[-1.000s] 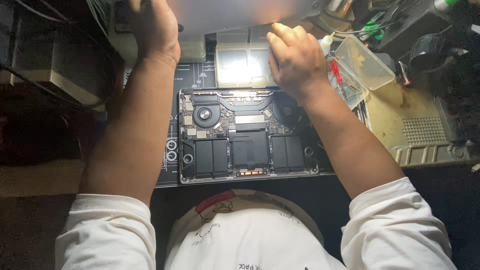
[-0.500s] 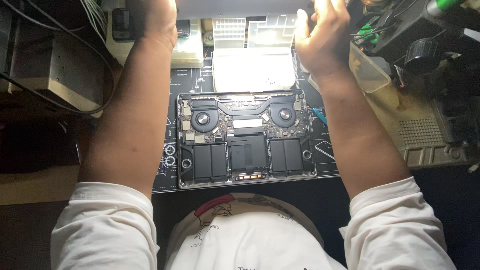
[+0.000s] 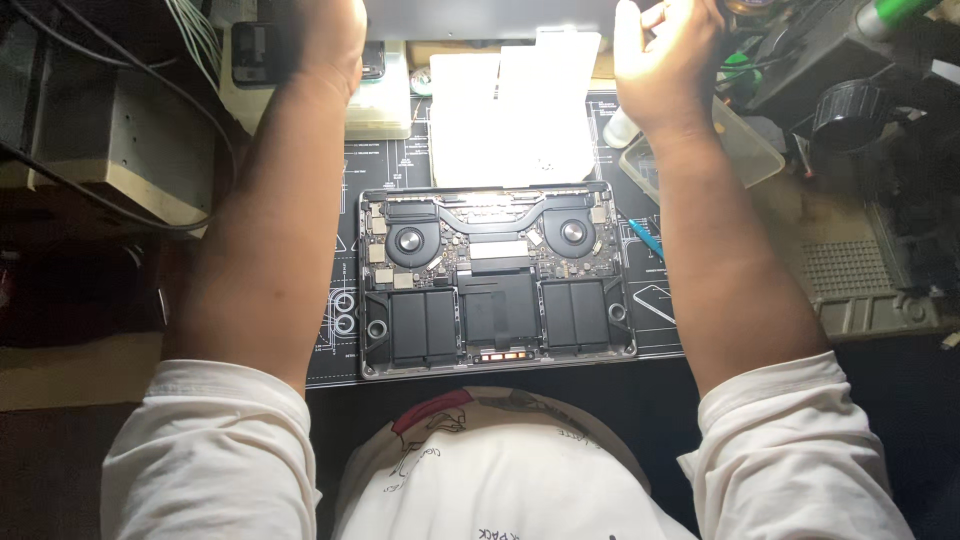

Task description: The person uses a blue plastic prying tool to separate the bottom case of a silver laptop from its main body. They work around the edges to release clips, then lift the cover off to reveal the internal components, including the battery and cooling fans.

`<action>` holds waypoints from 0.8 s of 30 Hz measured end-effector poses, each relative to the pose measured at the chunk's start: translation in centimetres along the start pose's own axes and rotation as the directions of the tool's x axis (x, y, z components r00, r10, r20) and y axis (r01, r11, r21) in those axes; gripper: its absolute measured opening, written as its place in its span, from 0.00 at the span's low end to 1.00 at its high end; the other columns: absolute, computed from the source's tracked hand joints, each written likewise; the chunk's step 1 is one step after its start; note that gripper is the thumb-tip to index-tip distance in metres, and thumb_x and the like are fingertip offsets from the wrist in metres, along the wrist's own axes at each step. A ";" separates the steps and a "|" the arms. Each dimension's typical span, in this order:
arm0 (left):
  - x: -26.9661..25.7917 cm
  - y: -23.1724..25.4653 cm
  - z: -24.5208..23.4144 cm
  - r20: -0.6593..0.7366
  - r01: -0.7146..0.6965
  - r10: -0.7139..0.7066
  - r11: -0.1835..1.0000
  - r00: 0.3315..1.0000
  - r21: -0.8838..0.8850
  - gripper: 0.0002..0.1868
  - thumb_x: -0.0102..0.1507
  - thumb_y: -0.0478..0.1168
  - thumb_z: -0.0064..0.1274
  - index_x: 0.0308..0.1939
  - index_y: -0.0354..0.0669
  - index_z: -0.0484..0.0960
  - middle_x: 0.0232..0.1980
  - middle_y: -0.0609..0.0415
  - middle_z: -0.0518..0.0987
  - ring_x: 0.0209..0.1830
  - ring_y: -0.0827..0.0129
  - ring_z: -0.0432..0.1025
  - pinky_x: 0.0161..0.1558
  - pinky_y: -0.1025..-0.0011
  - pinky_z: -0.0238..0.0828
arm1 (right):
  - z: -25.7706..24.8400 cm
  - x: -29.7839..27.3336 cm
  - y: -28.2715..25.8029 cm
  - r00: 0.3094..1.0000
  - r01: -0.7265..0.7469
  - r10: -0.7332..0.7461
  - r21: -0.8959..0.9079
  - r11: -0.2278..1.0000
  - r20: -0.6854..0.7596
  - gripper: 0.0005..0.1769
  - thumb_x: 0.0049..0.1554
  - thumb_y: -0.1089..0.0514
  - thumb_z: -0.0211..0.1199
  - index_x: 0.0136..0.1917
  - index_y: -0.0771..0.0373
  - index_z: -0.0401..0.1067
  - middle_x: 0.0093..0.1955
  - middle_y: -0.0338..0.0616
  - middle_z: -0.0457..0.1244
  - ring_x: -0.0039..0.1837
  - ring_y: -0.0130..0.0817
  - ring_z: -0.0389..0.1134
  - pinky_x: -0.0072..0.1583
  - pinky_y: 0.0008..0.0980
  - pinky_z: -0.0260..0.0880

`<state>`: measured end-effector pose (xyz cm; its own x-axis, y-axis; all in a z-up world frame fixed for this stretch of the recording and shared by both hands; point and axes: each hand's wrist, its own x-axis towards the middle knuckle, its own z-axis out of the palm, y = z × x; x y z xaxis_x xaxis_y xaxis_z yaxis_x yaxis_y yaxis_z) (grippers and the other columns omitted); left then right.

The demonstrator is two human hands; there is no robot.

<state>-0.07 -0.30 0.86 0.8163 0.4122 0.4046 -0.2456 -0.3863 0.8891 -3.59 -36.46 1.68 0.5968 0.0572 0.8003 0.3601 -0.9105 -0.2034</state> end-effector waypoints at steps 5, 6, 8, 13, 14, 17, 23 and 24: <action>-0.8 0.8 -0.2 0.042 -0.021 0.018 0.997 0.999 0.074 0.22 0.64 0.40 0.48 0.25 0.56 0.49 0.23 0.65 0.51 0.27 0.75 0.47 0.30 0.66 0.43 | -0.7 -0.1 0.3 0.994 -0.094 0.089 0.077 0.993 0.062 0.22 0.66 0.55 0.70 0.35 0.61 0.63 0.27 0.35 0.63 0.38 0.40 0.67 0.52 0.42 0.64; -0.9 1.1 -0.1 0.051 -0.027 0.022 0.996 0.998 0.088 0.22 0.64 0.40 0.48 0.25 0.56 0.49 0.23 0.65 0.51 0.27 0.75 0.47 0.31 0.66 0.42 | -1.2 0.0 -0.3 0.981 -0.174 0.159 0.130 0.976 0.113 0.16 0.66 0.56 0.66 0.40 0.63 0.64 0.25 0.31 0.64 0.39 0.35 0.70 0.57 0.39 0.67; -0.6 0.1 -0.1 0.065 -0.042 0.035 0.993 0.997 0.113 0.22 0.64 0.40 0.48 0.25 0.56 0.49 0.23 0.65 0.51 0.27 0.75 0.46 0.31 0.66 0.42 | -1.8 0.4 -1.0 0.978 -0.187 0.167 0.175 0.967 0.127 0.12 0.65 0.58 0.64 0.46 0.63 0.63 0.25 0.33 0.64 0.34 0.32 0.68 0.53 0.36 0.68; -3.0 4.4 -1.2 0.116 0.215 -0.214 0.977 0.970 0.004 0.18 0.65 0.43 0.42 0.26 0.57 0.49 0.21 0.66 0.49 0.21 0.77 0.47 0.24 0.72 0.43 | -2.1 0.5 -1.7 0.977 -0.196 0.173 0.207 0.958 0.124 0.12 0.66 0.58 0.65 0.52 0.64 0.63 0.27 0.33 0.61 0.31 0.27 0.67 0.50 0.35 0.70; -3.6 5.1 -2.0 0.192 0.024 -0.027 1.000 0.981 0.018 0.19 0.70 0.44 0.44 0.28 0.54 0.52 0.22 0.65 0.52 0.22 0.76 0.49 0.27 0.69 0.46 | -2.0 0.5 -1.7 0.964 -0.250 0.219 0.232 0.940 0.152 0.13 0.65 0.57 0.65 0.54 0.64 0.62 0.27 0.33 0.62 0.31 0.28 0.67 0.50 0.34 0.70; -4.6 5.6 -2.9 0.290 -0.245 0.244 0.969 0.925 -0.032 0.16 0.75 0.45 0.42 0.34 0.49 0.60 0.27 0.63 0.59 0.27 0.74 0.54 0.35 0.68 0.54 | -2.0 0.3 -1.6 0.928 -0.355 0.297 0.293 0.888 0.224 0.19 0.65 0.56 0.64 0.62 0.63 0.60 0.32 0.36 0.67 0.33 0.30 0.73 0.49 0.30 0.76; -4.6 5.1 -3.6 0.231 -0.443 0.441 0.895 0.867 -0.049 0.08 0.74 0.41 0.42 0.43 0.42 0.72 0.39 0.57 0.76 0.39 0.68 0.69 0.43 0.68 0.66 | -1.6 0.3 -1.4 0.948 -0.288 0.245 0.219 0.932 0.202 0.18 0.63 0.52 0.69 0.57 0.62 0.65 0.37 0.34 0.70 0.37 0.30 0.68 0.50 0.37 0.66; -4.5 5.1 -3.8 0.233 -0.453 0.438 0.891 0.868 0.012 0.10 0.74 0.42 0.42 0.39 0.43 0.71 0.34 0.59 0.73 0.32 0.69 0.66 0.38 0.67 0.63 | -1.6 0.3 -1.3 0.946 -0.288 0.249 0.189 0.939 0.209 0.18 0.63 0.50 0.69 0.55 0.62 0.65 0.38 0.33 0.70 0.39 0.30 0.67 0.52 0.38 0.64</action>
<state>-7.02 -0.99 4.35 0.7226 -0.0034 0.6913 -0.5826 -0.5413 0.6063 -5.07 -35.88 3.09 0.8036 -0.0867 0.5888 0.3017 -0.7935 -0.5286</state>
